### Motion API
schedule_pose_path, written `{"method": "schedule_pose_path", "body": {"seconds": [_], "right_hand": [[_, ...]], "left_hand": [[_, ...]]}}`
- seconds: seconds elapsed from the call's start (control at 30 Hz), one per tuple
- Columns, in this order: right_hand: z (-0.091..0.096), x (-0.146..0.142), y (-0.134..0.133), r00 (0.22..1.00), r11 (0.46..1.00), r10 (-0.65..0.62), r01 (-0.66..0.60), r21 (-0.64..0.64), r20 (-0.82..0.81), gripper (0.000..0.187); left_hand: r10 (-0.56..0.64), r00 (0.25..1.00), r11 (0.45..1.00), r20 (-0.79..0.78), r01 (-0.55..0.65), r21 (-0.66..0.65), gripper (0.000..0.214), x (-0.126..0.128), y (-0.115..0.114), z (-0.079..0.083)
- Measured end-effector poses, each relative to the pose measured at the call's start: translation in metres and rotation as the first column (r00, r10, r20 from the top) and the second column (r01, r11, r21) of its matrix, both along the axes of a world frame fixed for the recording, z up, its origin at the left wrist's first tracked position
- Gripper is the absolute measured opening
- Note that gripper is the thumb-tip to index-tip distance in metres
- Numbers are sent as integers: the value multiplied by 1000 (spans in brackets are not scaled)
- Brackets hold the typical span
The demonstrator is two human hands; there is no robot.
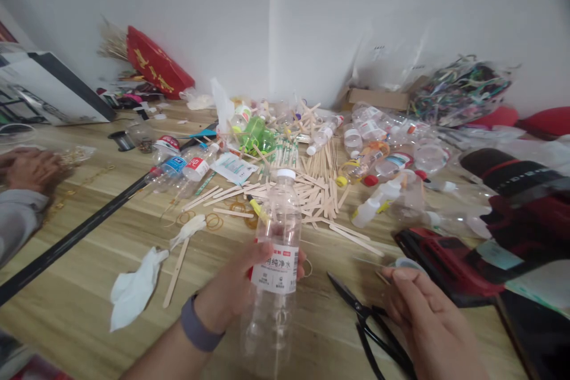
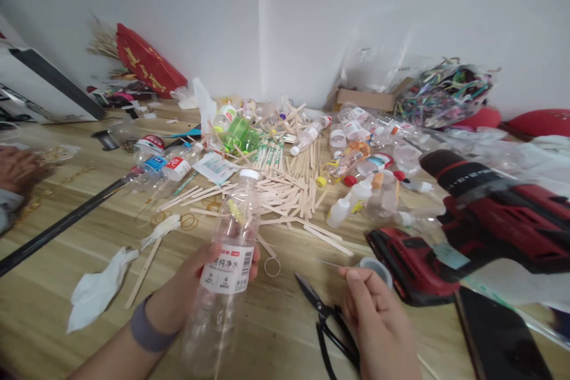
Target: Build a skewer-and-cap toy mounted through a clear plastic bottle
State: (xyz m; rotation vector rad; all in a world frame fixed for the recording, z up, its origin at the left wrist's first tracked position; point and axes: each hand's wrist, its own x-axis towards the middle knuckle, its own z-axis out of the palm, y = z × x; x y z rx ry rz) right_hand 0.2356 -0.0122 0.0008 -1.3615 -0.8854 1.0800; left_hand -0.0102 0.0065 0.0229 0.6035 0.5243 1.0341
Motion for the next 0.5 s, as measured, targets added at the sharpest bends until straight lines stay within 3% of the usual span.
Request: {"method": "schedule_pose_path", "body": {"seconds": [0.13,0.33,0.5], "right_hand": [[-5,-3,-4,995,990,93,-97,-99,-47,37],[0,-9,-8,963,957,261,-249,-146,66,52],[-2,-4,-9,960,957,268,-256,-136,78,47]], "left_hand": [[-18,1000,1000,1,18,4,44,3,0,0],[-30,999,999,-22,30,-23,45,4,-3,-1],[-42,999,999,8,42,-29,45,3,-3,-5]]}}
